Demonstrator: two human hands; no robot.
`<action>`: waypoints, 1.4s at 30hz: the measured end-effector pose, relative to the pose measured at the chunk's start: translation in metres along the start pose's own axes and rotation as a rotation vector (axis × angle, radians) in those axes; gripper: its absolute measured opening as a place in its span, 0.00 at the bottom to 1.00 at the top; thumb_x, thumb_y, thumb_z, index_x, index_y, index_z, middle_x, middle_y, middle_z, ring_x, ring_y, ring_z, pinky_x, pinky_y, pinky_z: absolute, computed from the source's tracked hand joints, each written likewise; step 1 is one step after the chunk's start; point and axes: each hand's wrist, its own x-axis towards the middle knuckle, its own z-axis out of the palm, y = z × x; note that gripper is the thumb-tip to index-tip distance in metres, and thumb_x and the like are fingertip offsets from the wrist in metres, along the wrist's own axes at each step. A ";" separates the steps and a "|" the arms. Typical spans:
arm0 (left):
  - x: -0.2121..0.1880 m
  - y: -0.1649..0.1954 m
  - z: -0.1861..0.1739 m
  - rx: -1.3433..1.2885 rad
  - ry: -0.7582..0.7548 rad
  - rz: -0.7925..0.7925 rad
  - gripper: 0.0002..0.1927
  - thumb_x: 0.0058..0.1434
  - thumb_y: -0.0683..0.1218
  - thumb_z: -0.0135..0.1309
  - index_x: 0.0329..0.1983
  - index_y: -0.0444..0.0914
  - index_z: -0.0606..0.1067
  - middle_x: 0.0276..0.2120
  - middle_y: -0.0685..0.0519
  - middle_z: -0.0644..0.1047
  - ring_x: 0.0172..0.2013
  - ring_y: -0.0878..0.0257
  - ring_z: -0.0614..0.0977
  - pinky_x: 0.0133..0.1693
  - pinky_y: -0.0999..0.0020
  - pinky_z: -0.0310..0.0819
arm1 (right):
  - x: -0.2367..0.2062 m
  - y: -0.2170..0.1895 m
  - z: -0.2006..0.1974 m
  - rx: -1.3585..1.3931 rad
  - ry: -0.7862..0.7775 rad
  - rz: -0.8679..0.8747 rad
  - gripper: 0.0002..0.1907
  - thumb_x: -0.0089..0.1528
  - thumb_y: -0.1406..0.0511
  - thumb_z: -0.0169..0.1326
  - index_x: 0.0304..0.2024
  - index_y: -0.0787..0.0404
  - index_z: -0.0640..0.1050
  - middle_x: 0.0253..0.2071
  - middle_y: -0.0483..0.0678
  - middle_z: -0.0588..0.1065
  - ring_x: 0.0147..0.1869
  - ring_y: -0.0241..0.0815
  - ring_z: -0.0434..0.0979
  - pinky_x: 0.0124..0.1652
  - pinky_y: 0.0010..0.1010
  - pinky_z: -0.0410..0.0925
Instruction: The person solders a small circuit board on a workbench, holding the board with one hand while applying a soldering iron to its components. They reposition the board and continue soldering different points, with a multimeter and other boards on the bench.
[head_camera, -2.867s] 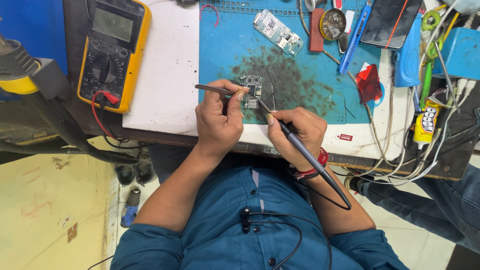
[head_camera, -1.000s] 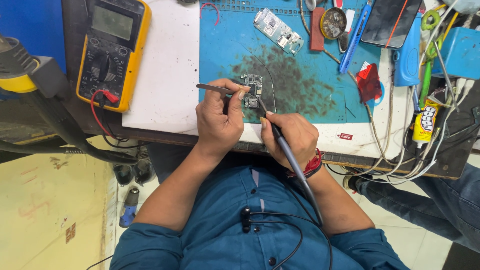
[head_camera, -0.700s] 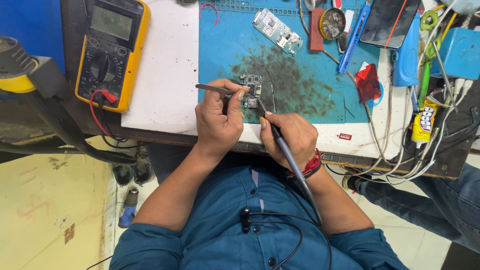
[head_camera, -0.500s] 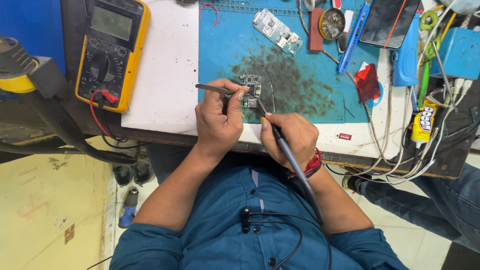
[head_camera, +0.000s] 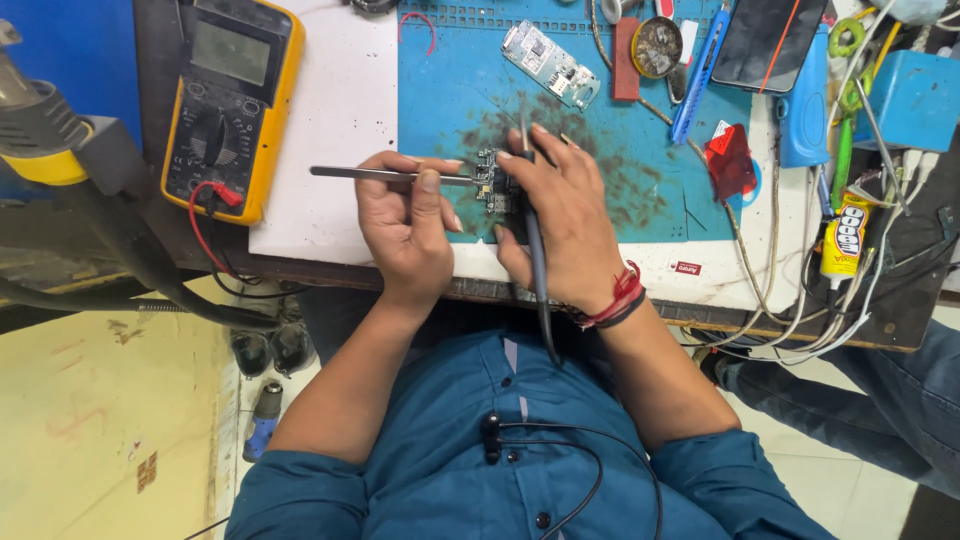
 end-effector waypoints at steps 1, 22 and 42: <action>-0.006 -0.020 -0.006 -0.018 0.019 -0.001 0.09 0.79 0.40 0.46 0.56 0.37 0.61 0.46 0.45 0.79 0.28 0.72 0.72 0.33 0.77 0.69 | -0.009 0.011 0.016 -0.011 -0.022 -0.008 0.34 0.55 0.63 0.62 0.63 0.63 0.71 0.64 0.58 0.73 0.72 0.63 0.67 0.71 0.57 0.53; -0.020 -0.068 0.005 0.076 -0.067 -0.129 0.07 0.76 0.38 0.49 0.53 0.34 0.65 0.43 0.46 0.80 0.29 0.73 0.74 0.33 0.77 0.71 | -0.063 0.049 0.049 -0.177 0.222 0.095 0.27 0.63 0.59 0.65 0.59 0.64 0.73 0.49 0.54 0.75 0.55 0.56 0.75 0.61 0.49 0.63; -0.016 -0.065 0.005 0.352 -0.089 -0.001 0.05 0.75 0.36 0.50 0.49 0.34 0.66 0.38 0.50 0.82 0.27 0.73 0.78 0.29 0.77 0.71 | -0.083 0.052 0.054 0.606 0.238 0.443 0.04 0.63 0.74 0.62 0.38 0.67 0.78 0.28 0.42 0.77 0.31 0.24 0.71 0.32 0.19 0.63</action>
